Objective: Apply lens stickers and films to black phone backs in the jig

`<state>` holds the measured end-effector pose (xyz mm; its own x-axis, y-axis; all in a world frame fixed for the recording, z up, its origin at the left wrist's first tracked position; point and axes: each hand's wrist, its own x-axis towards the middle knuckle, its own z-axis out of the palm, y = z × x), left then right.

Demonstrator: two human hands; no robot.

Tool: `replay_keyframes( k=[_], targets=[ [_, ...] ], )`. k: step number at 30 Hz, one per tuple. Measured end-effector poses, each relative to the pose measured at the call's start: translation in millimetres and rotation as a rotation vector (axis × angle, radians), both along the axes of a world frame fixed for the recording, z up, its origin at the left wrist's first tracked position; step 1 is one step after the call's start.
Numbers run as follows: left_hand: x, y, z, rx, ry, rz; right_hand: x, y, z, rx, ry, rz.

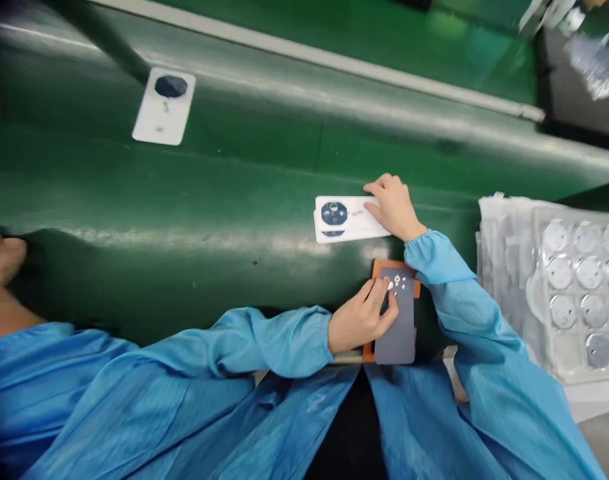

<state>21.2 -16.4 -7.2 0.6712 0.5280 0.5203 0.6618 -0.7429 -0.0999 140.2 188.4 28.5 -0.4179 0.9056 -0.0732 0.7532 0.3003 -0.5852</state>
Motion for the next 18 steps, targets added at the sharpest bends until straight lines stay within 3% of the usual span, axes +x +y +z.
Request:
replay_keyframes(
  k=[3, 7, 9, 12, 15, 18],
  targets=[
    [-3.9, 7.1, -5.0, -0.051, -0.043, -0.053, 37.3, -56.3, 17.7, 0.203, 0.005, -0.009],
    [-13.5, 14.7, -10.6, -0.291, -0.107, -0.15, 99.8, -143.1, 45.5, 0.068, 0.055, 0.134],
    [-17.9, 17.5, -10.8, -0.303, -0.125, -0.17, 118.6, -178.6, 37.0, 0.022, 0.015, 0.237],
    [-22.1, 21.8, -8.9, -0.189, -0.122, -0.164, 122.1, -207.2, 5.1, 0.129, -0.014, 0.26],
    [-22.4, 25.1, -8.5, -0.224, -0.161, -0.136, 112.5, -211.6, -20.0, 0.259, -0.027, 0.225],
    [-18.4, 23.6, -11.5, -0.406, -0.274, -0.063, 108.5, -208.4, -26.8, 0.298, -0.051, 0.244]
  ],
)
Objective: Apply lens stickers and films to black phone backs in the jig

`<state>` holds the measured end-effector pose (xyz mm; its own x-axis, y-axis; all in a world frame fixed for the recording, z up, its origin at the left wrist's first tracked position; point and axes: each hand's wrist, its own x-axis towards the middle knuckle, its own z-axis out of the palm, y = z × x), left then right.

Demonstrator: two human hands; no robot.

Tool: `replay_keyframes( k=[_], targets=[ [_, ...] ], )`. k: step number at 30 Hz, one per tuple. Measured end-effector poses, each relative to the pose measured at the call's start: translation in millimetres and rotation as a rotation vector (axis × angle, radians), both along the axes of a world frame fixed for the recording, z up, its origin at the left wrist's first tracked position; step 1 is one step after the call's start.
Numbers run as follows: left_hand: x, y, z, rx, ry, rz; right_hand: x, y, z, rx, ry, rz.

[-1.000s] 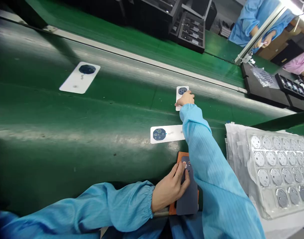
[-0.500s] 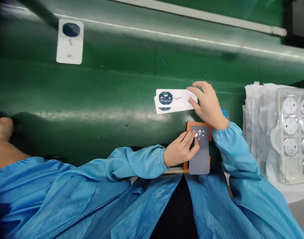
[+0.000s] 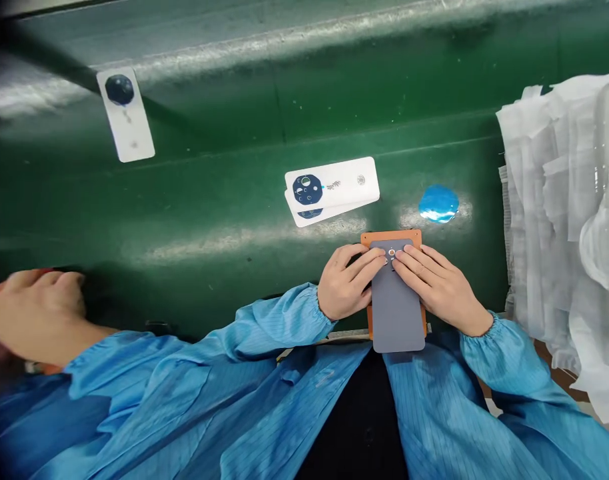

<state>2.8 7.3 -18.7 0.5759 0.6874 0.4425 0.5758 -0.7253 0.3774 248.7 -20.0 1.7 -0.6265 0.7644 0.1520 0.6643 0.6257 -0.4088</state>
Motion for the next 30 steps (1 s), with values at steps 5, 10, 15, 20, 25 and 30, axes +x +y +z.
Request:
replay_keyframes(
  k=[5, 10, 15, 20, 25, 30],
  targets=[
    [11.7, -5.6, -1.7, -0.343, -0.201, 0.159, 3.1, 8.2, 8.2, -0.008, 0.007, 0.008],
    [17.7, -3.4, 5.3, -0.472, -0.283, 0.256, 2.2, 23.4, 17.8, 0.012, 0.053, 0.071],
    [19.7, -0.4, 10.7, -0.508, -0.278, 0.235, 2.9, 27.2, 19.2, 0.089, 0.031, 0.113],
    [21.2, 3.0, 11.5, -0.547, -0.331, 0.216, 3.2, 26.0, 13.3, 0.167, 0.158, 0.119],
    [24.3, 3.3, 8.9, -0.554, -0.377, 0.212, 1.1, 25.1, 8.9, 0.151, 0.214, 0.106],
    [26.2, 2.5, 4.3, -0.593, -0.352, 0.234, 5.3, 30.2, 18.9, 0.126, 0.221, 0.096]
  ],
)
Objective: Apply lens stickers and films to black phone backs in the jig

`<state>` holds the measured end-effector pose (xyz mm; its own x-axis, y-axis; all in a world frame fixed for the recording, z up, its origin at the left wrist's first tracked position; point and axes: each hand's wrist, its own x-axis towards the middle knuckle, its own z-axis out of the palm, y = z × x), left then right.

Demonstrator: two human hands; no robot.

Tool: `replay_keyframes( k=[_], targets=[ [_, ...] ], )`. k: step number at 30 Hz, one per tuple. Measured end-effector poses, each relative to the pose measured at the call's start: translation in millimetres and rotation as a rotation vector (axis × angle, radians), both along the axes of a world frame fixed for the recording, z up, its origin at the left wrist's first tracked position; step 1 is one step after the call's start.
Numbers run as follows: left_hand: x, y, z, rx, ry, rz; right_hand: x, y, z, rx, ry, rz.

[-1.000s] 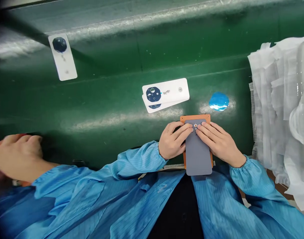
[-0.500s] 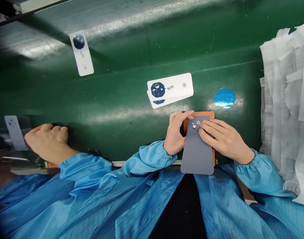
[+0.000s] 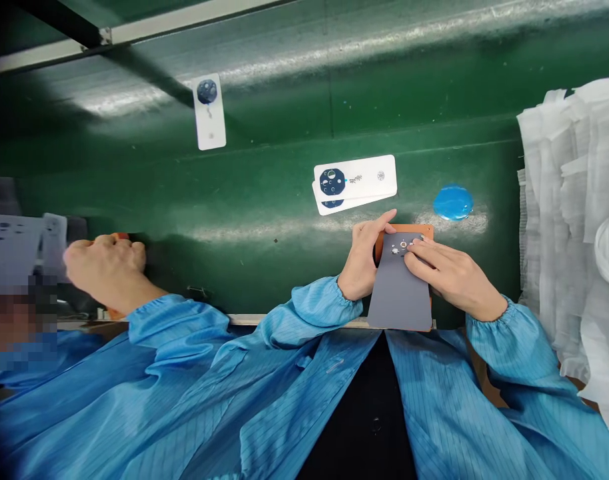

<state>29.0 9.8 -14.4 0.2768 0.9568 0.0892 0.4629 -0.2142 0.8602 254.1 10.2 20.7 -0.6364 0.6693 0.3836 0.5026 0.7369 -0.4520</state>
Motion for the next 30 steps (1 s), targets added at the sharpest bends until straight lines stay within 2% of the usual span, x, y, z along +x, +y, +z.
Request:
replay_keyframes(
  k=[5, 7, 9, 11, 14, 16, 18, 23, 30],
  targets=[
    [-1.4, 2.5, -3.2, 0.051, -0.007, -0.03, 13.3, 5.1, 27.6, -0.09, 0.068, -0.081],
    [-4.3, 2.7, -1.8, 0.068, 0.028, -0.039, 14.4, 2.1, 31.5, -0.072, 0.074, -0.096],
    [-10.1, 1.3, 1.6, 0.111, 0.083, -0.043, 12.2, -3.6, 26.0, -0.021, 0.038, -0.075],
    [-18.5, -1.5, 6.1, 0.22, 0.133, -0.078, 8.5, -10.0, 13.4, 0.029, -0.018, -0.035],
    [-31.7, -5.3, 11.5, 0.455, 0.216, -0.193, 3.9, -18.0, -6.0, 0.054, -0.069, -0.014],
    [-37.4, -6.5, 13.2, 0.562, 0.275, -0.267, 2.7, -21.3, -12.4, 0.026, -0.069, -0.024],
    [-39.5, -6.9, 14.0, 0.61, 0.309, -0.307, 2.8, -22.8, -13.3, -0.005, -0.052, -0.029],
    [-37.7, -6.7, 15.6, 0.679, 0.362, -0.312, 5.4, -20.3, -8.3, -0.04, -0.048, -0.006],
    [-37.4, -5.6, 12.8, 0.684, 0.441, -0.374, 6.0, -17.2, -6.9, -0.044, -0.144, 0.02]
  ],
)
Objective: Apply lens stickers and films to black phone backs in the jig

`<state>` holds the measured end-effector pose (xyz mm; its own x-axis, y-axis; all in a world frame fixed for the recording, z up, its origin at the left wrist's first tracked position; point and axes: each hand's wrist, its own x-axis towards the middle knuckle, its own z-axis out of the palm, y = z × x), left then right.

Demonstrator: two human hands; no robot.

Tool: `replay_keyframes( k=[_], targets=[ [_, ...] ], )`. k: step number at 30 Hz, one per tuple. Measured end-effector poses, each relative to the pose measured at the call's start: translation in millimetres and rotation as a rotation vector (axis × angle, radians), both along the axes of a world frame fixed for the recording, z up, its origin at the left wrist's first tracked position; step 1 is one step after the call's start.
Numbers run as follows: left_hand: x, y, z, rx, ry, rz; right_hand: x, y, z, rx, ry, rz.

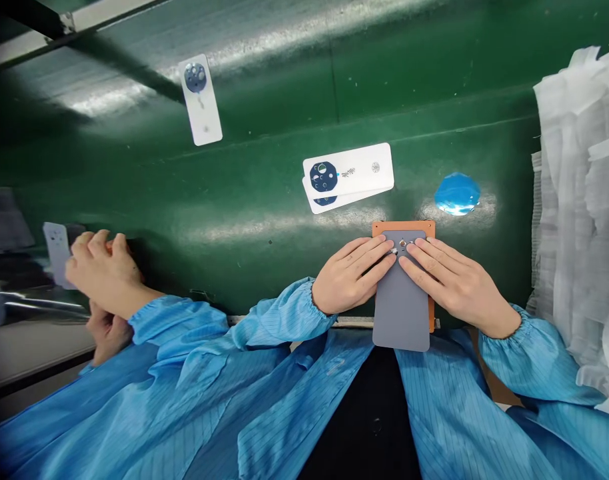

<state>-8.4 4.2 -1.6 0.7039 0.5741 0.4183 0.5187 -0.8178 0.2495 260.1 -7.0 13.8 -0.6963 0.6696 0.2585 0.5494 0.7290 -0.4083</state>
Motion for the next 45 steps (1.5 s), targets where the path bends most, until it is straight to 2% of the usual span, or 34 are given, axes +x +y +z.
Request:
replay_keyframes(
  k=[5, 10, 20, 24, 27, 29, 30, 34, 36, 38, 40, 43, 45],
  targets=[
    [3.3, -6.8, -0.5, -0.107, 0.099, 0.027, -4.5, -5.4, -6.7, -0.018, -0.071, -0.049],
    [2.6, -16.1, 0.0, -0.211, 0.105, 0.031, -7.4, -14.3, -11.5, -0.064, -0.072, -0.089],
    [5.5, -43.8, 1.1, -0.248, 0.118, 0.085, -2.8, -35.9, -7.5, -0.094, -0.082, -0.127],
    [-1.6, -43.9, 3.3, -0.273, 0.149, 0.035, -2.9, -43.7, -10.9, -0.039, -0.103, -0.118],
    [-12.1, -33.8, 2.3, -0.372, 0.111, -0.068, -2.0, -46.5, -6.0, -0.031, -0.051, -0.115],
    [-15.8, -21.8, 2.5, -0.436, 0.003, -0.123, -3.2, -45.5, 2.6, -0.049, 0.048, -0.116],
    [-15.4, -14.7, 3.9, -0.458, -0.085, -0.114, -4.8, -43.9, 7.6, -0.082, 0.162, -0.157],
    [3.4, 12.5, 22.3, -0.592, -0.515, 0.101, -16.9, -29.6, 20.1, -0.269, 0.789, -0.451],
    [18.0, 20.5, 35.3, -0.703, -0.673, 0.133, -22.3, -18.8, 19.1, -0.368, 0.972, -0.497],
    [30.5, 23.7, 45.2, -0.762, -0.754, 0.13, -25.0, -8.7, 16.0, -0.476, 1.074, -0.498],
    [38.5, 24.3, 49.7, -0.75, -0.781, 0.132, -25.6, -1.6, 14.1, -0.53, 1.16, -0.508],
    [41.1, 25.6, 48.9, -0.635, -0.798, 0.045, -26.4, 3.7, 16.6, -0.533, 1.229, -0.47],
    [38.7, 27.7, 47.7, -0.545, -0.798, -0.031, -28.7, 6.8, 20.9, -0.511, 1.202, -0.429]
  ],
)
